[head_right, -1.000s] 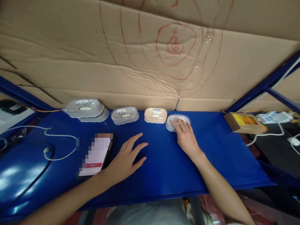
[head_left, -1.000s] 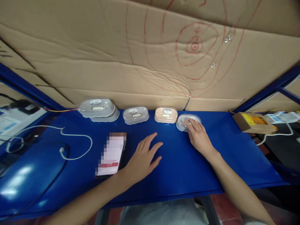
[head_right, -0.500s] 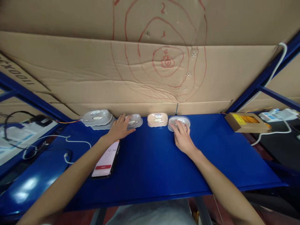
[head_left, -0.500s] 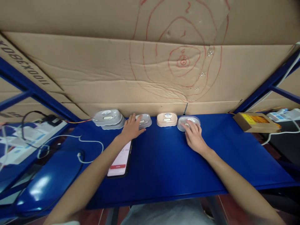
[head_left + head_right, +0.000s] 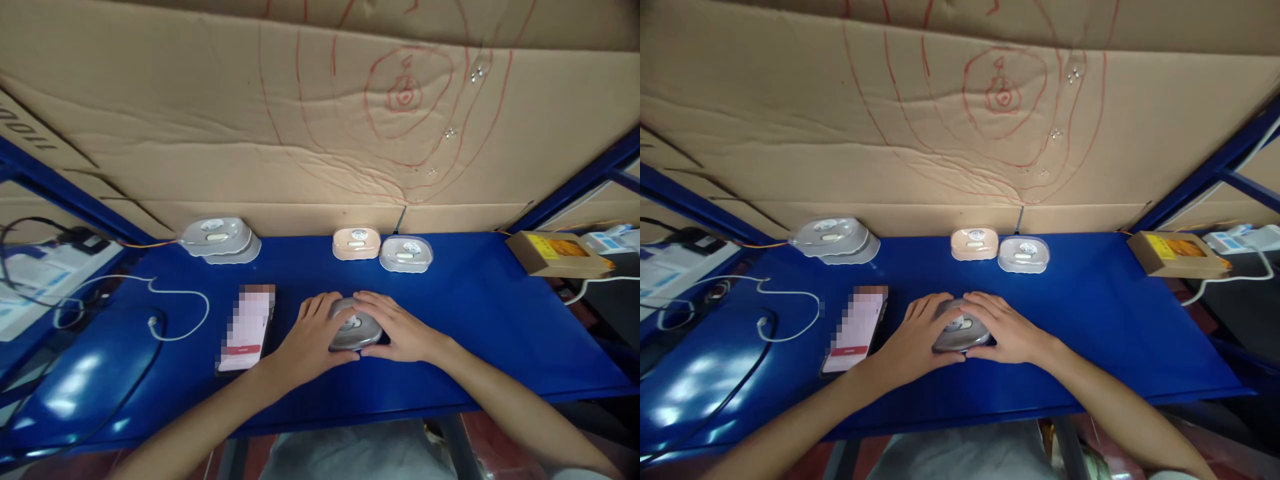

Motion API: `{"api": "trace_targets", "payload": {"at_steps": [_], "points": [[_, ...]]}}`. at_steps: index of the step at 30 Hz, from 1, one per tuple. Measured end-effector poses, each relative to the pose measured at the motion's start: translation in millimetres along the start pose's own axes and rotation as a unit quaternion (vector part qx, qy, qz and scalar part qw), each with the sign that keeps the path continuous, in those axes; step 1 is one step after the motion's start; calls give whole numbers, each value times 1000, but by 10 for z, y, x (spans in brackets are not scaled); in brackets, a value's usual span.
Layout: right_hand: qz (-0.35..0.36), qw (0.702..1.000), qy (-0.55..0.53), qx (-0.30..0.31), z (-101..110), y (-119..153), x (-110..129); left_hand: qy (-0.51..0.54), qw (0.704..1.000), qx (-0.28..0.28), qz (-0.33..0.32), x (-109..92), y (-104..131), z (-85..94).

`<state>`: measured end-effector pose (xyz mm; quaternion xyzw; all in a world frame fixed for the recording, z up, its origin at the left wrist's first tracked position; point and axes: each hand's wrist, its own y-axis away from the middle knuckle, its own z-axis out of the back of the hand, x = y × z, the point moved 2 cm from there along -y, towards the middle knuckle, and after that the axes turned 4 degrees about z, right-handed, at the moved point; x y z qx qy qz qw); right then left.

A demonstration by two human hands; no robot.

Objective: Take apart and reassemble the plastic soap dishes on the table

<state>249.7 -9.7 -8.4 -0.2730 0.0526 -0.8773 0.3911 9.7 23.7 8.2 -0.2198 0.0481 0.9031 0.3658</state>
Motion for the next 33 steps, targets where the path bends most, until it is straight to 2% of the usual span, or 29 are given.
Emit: {"api": "trace_targets", "payload": {"at_steps": [5, 8, 11, 14, 17, 20, 22, 25, 27, 30, 33], "points": [[-3, 999, -53, -7, -38, 30, -20, 151, 988, -29, 1, 145, 68, -218], [-9, 994, -102, -26, 25, 44, -92, 219, 975, -40, 11, 191, 69, -262], [-46, 989, -126, -66, 115, 52, -177, 253, 966, -57, 10, 163, 88, -238], [-88, 986, -89, -106, 181, 56, -250, 243, 967, -77, -25, 105, 119, -179], [-107, 985, -62, -124, 198, 50, -293, 176, 982, -51, -46, 52, 146, -168], [-95, 986, -53, -123, 189, 37, -297, 127, 992, -26, -9, 36, 157, -206], [-82, 989, -51, -114, 179, 31, -283, 150, 988, -31, 17, 44, 154, -223], [-85, 990, -49, -104, 170, 32, -275, 206, 977, -45, 22, 72, 143, -207], [-97, 989, -47, -104, 167, 38, -291, 205, 978, -25, 25, 94, 142, -173], [-116, 987, -41, -104, 148, 45, -350, 175, 983, 51, 19, 104, 172, -98], [-133, 987, -22, -86, 91, 39, -422, 166, 979, 120, -18, 69, 230, -10]]}}
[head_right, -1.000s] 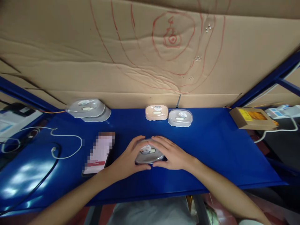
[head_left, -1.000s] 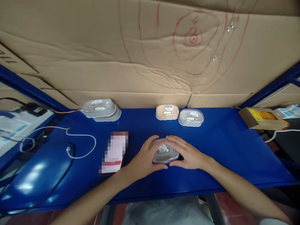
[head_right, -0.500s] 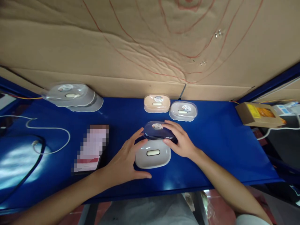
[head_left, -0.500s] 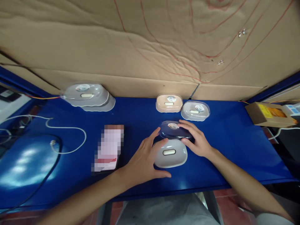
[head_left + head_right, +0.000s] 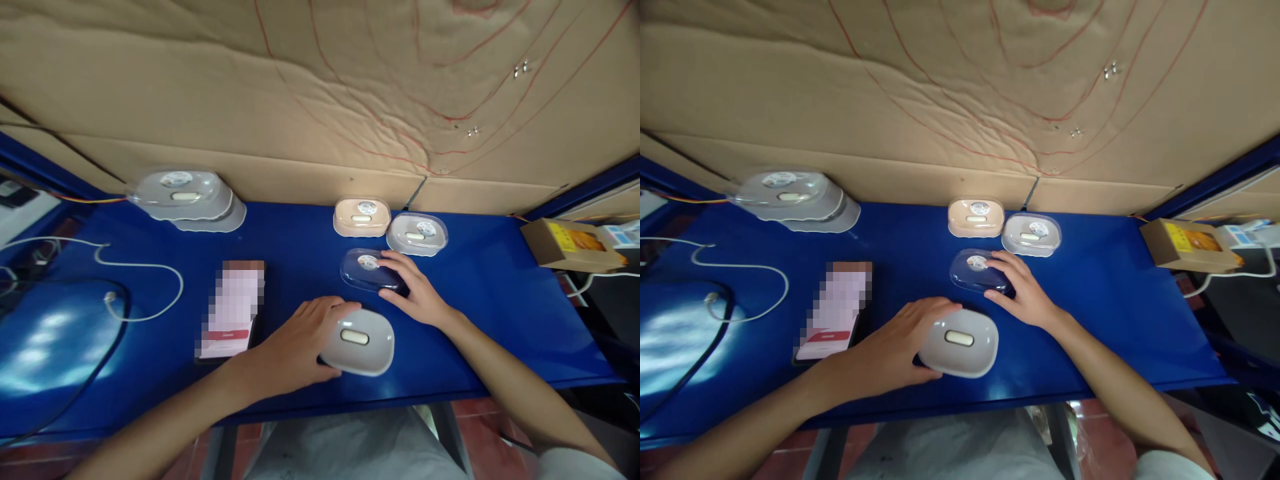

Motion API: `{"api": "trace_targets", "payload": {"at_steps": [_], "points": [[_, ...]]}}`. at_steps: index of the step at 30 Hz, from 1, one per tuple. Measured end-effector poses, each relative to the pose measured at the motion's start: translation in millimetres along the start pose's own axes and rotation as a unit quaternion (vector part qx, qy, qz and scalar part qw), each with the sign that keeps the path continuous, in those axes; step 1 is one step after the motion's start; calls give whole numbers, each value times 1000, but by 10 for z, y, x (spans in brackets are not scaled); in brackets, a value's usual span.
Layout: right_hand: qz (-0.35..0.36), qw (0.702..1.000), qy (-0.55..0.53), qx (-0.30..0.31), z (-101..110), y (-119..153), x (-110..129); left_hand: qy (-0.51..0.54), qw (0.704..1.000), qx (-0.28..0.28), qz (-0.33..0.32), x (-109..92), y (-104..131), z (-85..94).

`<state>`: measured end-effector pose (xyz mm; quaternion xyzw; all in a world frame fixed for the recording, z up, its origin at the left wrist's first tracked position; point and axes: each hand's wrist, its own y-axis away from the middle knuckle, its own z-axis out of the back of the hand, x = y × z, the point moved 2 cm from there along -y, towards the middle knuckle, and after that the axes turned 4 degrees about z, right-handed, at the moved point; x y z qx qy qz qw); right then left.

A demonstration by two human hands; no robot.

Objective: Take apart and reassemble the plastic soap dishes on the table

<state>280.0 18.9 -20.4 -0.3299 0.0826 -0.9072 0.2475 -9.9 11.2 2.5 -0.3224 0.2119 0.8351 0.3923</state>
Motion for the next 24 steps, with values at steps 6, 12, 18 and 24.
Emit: {"api": "trace_targets", "payload": {"at_steps": [6, 12, 18, 24], "points": [[-19, 995, 101, 13, -42, -26, 0, 9, 1000, 15, -7, -99, 15, 26], [111, 985, -13, 128, 59, 64, 421, 82, 994, -61, 42, -48, -78, 52], [119, 980, 42, 157, -39, 131, 610, 161, 980, -109, 42, 87, -129, 2], [112, 982, 21, 149, -15, 132, 591, 147, 982, -105, 44, 134, -122, -90]]}}
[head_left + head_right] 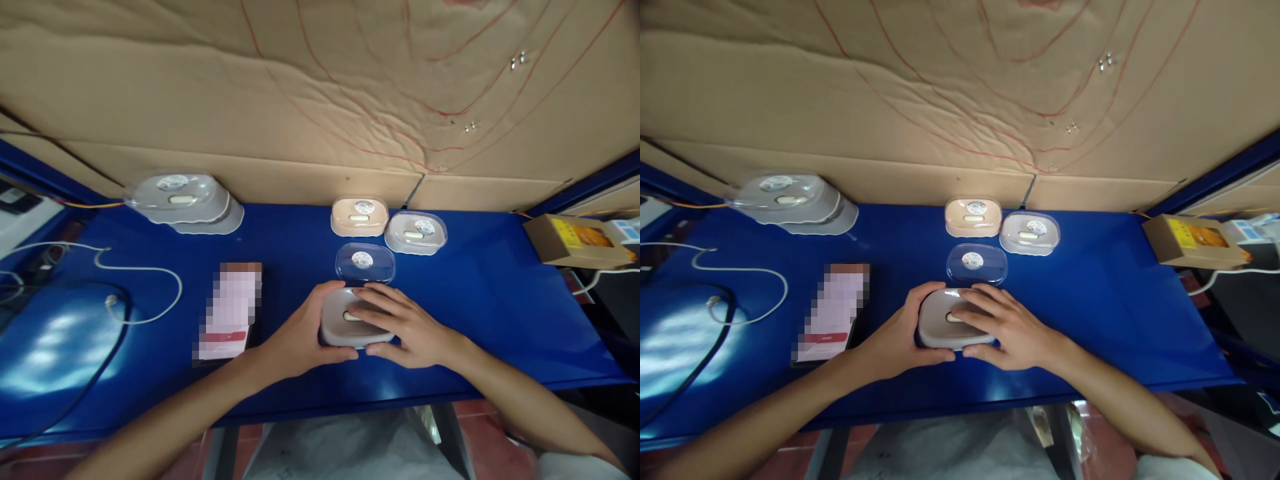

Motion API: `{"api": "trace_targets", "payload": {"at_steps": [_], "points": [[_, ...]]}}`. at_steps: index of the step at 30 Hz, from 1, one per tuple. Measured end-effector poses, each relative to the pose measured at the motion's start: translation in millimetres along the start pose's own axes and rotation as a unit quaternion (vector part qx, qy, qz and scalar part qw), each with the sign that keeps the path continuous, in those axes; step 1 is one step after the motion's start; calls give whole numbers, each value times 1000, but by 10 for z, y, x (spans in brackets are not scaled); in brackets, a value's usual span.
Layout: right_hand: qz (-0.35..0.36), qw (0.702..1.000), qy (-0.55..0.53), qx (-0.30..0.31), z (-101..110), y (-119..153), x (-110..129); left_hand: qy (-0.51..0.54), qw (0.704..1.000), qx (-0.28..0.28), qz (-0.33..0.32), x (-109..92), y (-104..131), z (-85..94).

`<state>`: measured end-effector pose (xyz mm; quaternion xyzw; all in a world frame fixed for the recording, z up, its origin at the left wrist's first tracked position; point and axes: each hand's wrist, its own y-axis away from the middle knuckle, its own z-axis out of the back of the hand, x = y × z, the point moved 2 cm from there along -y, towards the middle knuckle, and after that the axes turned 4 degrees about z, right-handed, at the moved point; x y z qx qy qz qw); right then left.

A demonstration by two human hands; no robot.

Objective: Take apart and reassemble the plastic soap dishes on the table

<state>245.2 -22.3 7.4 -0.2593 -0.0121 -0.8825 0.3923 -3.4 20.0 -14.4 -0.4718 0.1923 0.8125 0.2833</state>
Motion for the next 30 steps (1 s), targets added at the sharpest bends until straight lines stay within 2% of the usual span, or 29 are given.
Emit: {"api": "trace_targets", "payload": {"at_steps": [3, 7, 9, 12, 15, 18, 21, 23, 26, 30], "points": [[-1, 1000, -18, -13, 16, 6, -3, -16, 1000, -6, -9, 19, 13, -18], [-5, 997, -65, -35, 73, 16, -47, -28, 997, -2, -71, 25, 8, -60], [-8, 996, -78, -43, 135, 23, -83, -45, 996, -2, -82, 21, 16, -75], [-18, 996, -70, -54, 252, 36, -154, -116, 992, 1, -51, -10, 53, -66], [-34, 997, -41, -64, 335, 49, -231, -217, 976, 28, -21, -82, 107, -17], [-44, 997, 6, -67, 331, 50, -272, -289, 956, 53, -1, -149, 169, 73], [-47, 996, 38, -60, 254, 33, -263, -313, 945, 93, 5, -179, 253, 149], [-45, 996, 46, -57, 180, 10, -240, -305, 944, 127, -16, -190, 317, 144], [-40, 997, 54, -41, 49, -35, -208, -292, 938, 171, -78, -216, 393, 32], [-35, 998, 60, -4, -54, -78, -199, -333, 911, 176, -166, -235, 400, -168]]}}
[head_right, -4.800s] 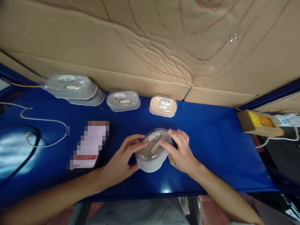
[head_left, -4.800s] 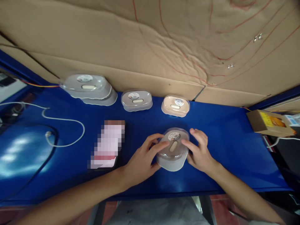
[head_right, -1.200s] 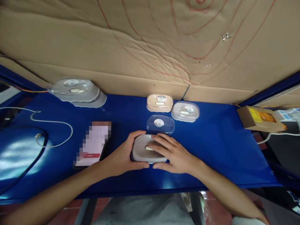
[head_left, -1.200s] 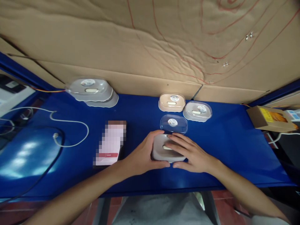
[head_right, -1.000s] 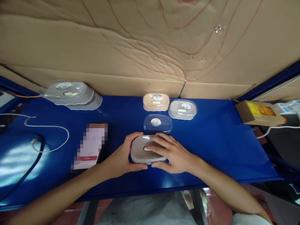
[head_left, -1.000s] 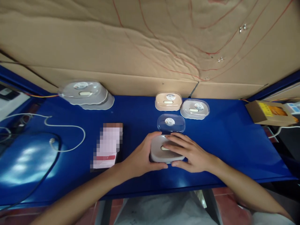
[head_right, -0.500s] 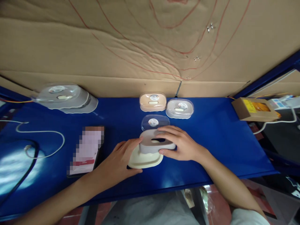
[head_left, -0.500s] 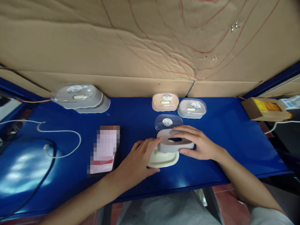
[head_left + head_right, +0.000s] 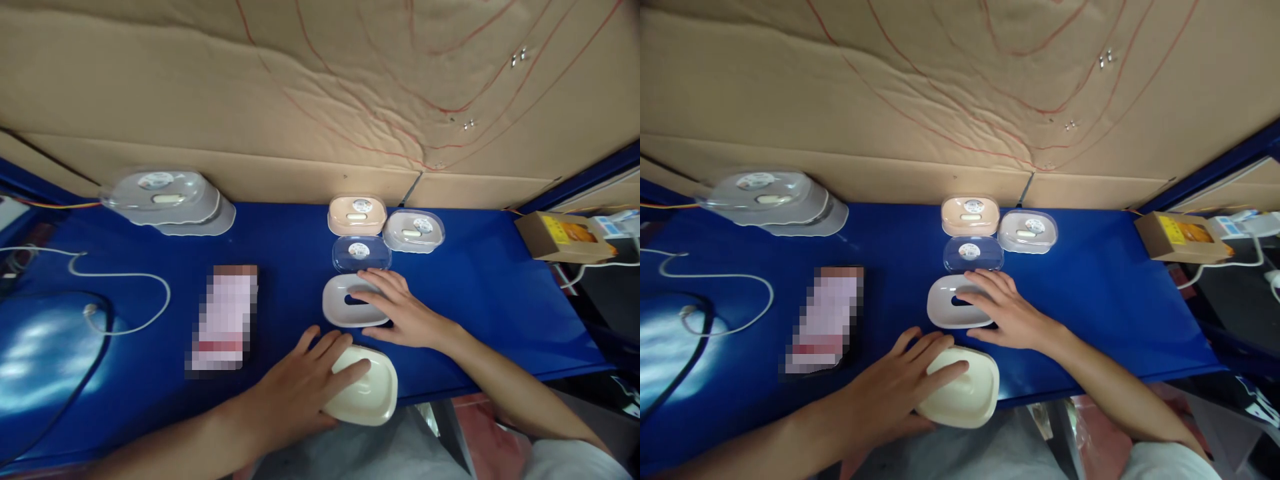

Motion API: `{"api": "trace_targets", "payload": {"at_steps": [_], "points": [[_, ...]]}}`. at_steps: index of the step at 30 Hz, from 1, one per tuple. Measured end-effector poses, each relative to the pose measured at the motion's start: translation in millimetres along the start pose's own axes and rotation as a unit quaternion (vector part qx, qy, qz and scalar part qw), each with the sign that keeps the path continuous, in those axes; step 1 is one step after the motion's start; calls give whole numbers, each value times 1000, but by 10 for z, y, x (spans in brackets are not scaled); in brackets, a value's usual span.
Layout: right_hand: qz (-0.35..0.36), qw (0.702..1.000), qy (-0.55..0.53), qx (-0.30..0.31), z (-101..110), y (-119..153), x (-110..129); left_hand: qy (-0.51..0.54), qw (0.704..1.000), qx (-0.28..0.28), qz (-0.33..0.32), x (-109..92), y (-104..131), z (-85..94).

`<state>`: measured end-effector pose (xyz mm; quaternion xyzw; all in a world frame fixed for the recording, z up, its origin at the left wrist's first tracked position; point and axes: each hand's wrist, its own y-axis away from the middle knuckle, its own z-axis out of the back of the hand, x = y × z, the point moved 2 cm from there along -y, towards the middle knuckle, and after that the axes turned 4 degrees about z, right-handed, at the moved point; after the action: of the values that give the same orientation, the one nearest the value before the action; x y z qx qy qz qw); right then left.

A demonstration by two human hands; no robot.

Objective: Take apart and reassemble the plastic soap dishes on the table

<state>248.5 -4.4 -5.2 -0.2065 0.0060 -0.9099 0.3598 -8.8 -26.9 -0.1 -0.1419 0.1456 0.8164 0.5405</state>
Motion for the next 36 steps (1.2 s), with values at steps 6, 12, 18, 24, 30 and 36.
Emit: {"api": "trace_targets", "payload": {"at_steps": [6, 12, 18, 24, 30, 36], "points": [[49, 995, -6, -88, 192, 44, 22, -46, 996, -75, -23, 57, -99, 7], [168, 977, -52, -121, 181, 119, 437, -25, 975, -216, 40, 215, -165, 204], [196, 980, -25, -32, -98, 219, 684, 37, 966, -207, 150, 445, -251, 146], [188, 981, 40, 14, -153, 209, 607, 98, 950, -248, 160, 362, -212, 151], [193, 970, 134, -57, -41, 153, 529, 90, 932, -309, 169, 329, -154, 285], [227, 947, 158, -165, 216, 155, 541, 89, 943, -292, 133, 312, -160, 258]]}}
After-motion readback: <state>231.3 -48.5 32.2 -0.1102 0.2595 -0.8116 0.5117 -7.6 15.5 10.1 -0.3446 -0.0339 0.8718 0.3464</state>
